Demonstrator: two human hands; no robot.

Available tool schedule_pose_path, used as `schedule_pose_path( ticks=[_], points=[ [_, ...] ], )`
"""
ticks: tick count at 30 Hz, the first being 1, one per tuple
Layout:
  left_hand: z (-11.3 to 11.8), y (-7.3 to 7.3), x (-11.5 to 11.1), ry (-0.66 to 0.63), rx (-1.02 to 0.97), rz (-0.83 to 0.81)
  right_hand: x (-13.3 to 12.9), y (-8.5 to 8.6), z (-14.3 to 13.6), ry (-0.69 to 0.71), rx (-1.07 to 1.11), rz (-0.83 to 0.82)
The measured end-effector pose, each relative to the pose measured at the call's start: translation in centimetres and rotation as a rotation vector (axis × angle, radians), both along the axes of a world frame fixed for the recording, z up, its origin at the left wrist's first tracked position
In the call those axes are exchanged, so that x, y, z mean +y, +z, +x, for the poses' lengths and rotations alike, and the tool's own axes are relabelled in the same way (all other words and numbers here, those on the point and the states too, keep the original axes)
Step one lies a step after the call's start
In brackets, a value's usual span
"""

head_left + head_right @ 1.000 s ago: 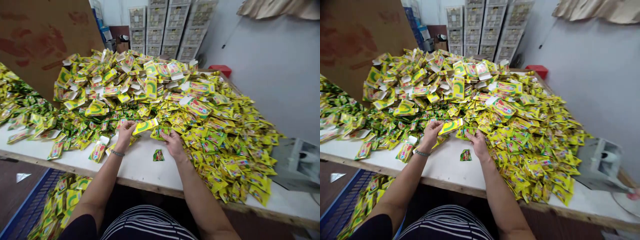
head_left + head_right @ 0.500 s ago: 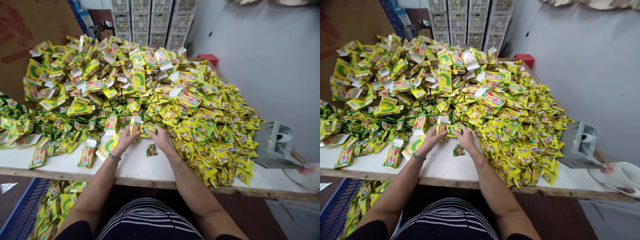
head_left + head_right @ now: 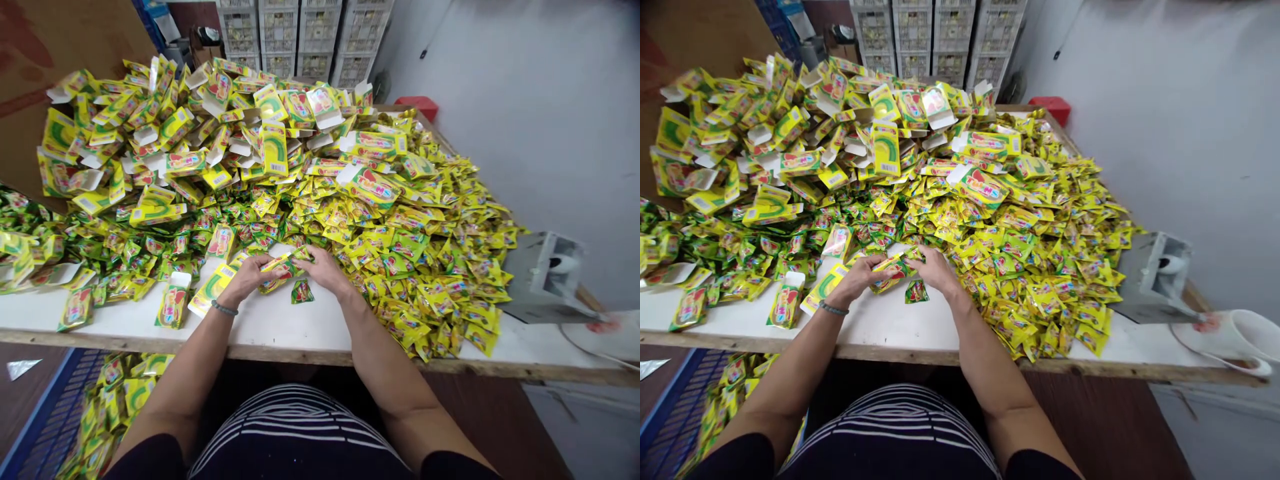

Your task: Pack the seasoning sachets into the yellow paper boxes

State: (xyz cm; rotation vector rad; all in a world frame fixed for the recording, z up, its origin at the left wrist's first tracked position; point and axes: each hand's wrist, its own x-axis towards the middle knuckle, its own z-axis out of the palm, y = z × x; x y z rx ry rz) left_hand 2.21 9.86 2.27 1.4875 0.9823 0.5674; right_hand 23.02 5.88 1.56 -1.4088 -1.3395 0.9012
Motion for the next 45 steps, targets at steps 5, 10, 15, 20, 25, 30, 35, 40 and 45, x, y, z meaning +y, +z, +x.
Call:
schedule_pose_path(
  ticks=[5,10,15,20,25,30,35,40,45],
  points=[
    [0.0,-0.1,0.1,-0.064,0.002,-0.060,0.2,0.0,-0.6,-0.106,-0.002,0.001],
    [0.3,-0.5,0.0,-0.102,-0.132,-0.221,0.4,-0.7,-1.5,-0.234,-0.006,0.041],
    [1.6,-0.6,-0.7,0.082,-0.271,-0.261,0.2,-0.9,-2.4,-0.283,-0.044,0.060],
    [1.7,-0.7,-0.8,0.102,-0.291,-0.266,-0.1,-1.3,-2.5,-0.198,-0.117,0.195],
    [1.5,-0.8,-0.8,0.168,-0.333,-0.252,-0.5,-1.6,-3.4,-0.018,-0.047,0.097],
    [1.9,-0.6,-0.9,0.263,-0.406,-0.175,-0.6,-0.8,-3.3,-0.082,0.143,0.156],
    [1.6,-0.4,-0.9,0.322,-0.382,-0.016,-0.4,-0.7,-3.6,0.044,0.294,0.048],
    [0.8,-0.8,-0.5,0.188,-0.340,-0.089,-0.7,-1.0,-3.7,0.139,0.185,-0.027],
    [0.8,-1.1,-0.5,0.200,-0.364,-0.099,-0.6,-1.0,-3.5,0.064,0.316,-0.023]
  ],
)
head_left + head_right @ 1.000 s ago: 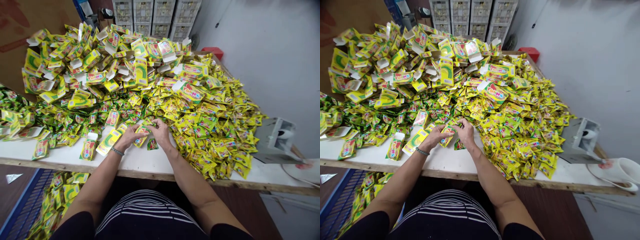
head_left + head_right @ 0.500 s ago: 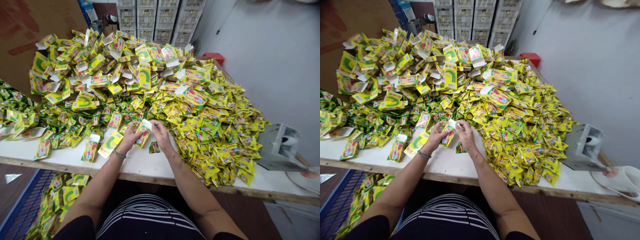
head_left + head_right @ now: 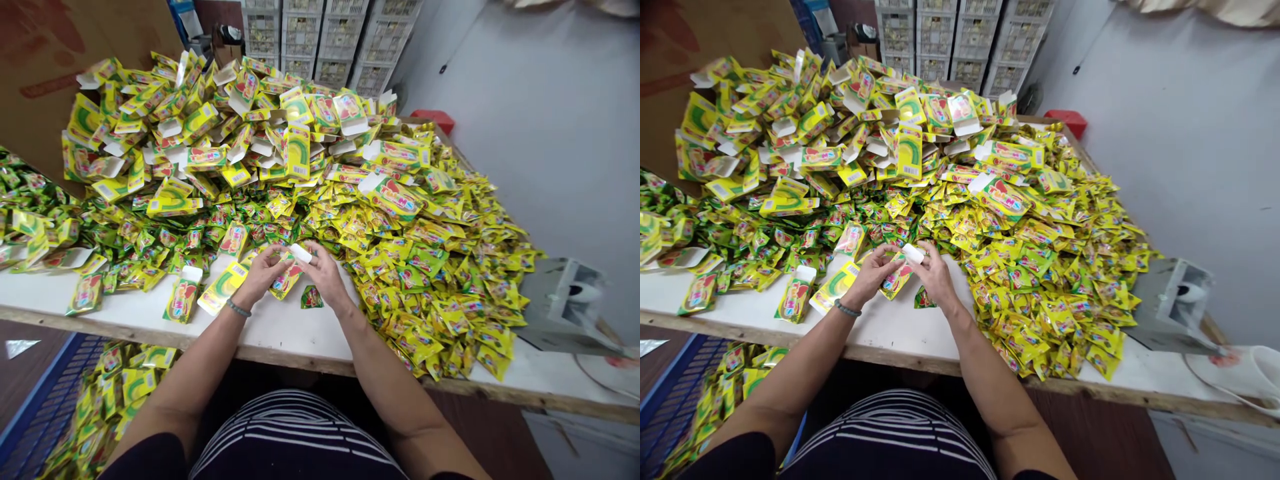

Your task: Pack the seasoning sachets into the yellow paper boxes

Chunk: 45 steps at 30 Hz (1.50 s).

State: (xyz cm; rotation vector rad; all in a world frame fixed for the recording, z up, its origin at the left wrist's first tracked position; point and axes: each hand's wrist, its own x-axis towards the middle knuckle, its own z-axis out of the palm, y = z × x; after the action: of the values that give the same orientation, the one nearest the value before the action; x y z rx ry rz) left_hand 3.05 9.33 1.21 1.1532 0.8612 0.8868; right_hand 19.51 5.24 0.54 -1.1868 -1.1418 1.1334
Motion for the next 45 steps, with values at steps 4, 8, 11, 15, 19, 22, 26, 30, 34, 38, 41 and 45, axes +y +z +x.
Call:
schedule_pose_path(
  ticks=[4,8,11,15,19,22,26,30,34,38,41,45],
  points=[
    [0.1,0.1,-0.2,0.065,-0.076,-0.035,-0.3,0.6,0.0,0.007,-0.178,0.081],
    [0.2,0.2,-0.3,0.086,-0.050,-0.006,-0.3,0.6,-0.2,-0.067,-0.218,0.086],
    [0.3,0.3,-0.3,0.077,-0.049,-0.013,-0.1,0.0,-0.3,-0.102,-0.097,0.025],
    [0.3,0.3,-0.1,0.049,-0.054,-0.011,0.1,-0.2,-0.1,-0.089,0.158,-0.099],
    [0.0,0.4,-0.1,0.045,-0.053,-0.010,0.2,-0.2,0.3,-0.050,0.174,-0.123],
    [-0.2,0.5,0.0,0.040,-0.058,-0.011,0.2,-0.3,0.5,-0.041,0.214,-0.149],
    [-0.4,0.5,0.0,0.047,-0.092,-0.027,0.1,-0.4,1.0,0.031,0.137,-0.082],
    [-0.5,0.6,0.0,0.072,-0.142,-0.061,-0.4,0.3,1.2,0.054,-0.051,0.058],
    [-0.9,0.5,0.1,0.084,-0.144,-0.069,-1.4,1.1,0.0,-0.009,-0.334,0.299],
    [-0.8,0.1,0.3,0.136,-0.157,-0.086,-2.3,1.0,-1.9,-0.071,-0.462,0.361],
    [-0.3,0.5,0.2,0.203,-0.146,-0.088,-2.3,1.0,-2.2,-0.058,-0.367,0.270],
    [-2.6,3.7,-1.3,0.001,0.137,-0.008,-1.5,1.4,0.0,0.024,-0.512,0.113]
  ],
)
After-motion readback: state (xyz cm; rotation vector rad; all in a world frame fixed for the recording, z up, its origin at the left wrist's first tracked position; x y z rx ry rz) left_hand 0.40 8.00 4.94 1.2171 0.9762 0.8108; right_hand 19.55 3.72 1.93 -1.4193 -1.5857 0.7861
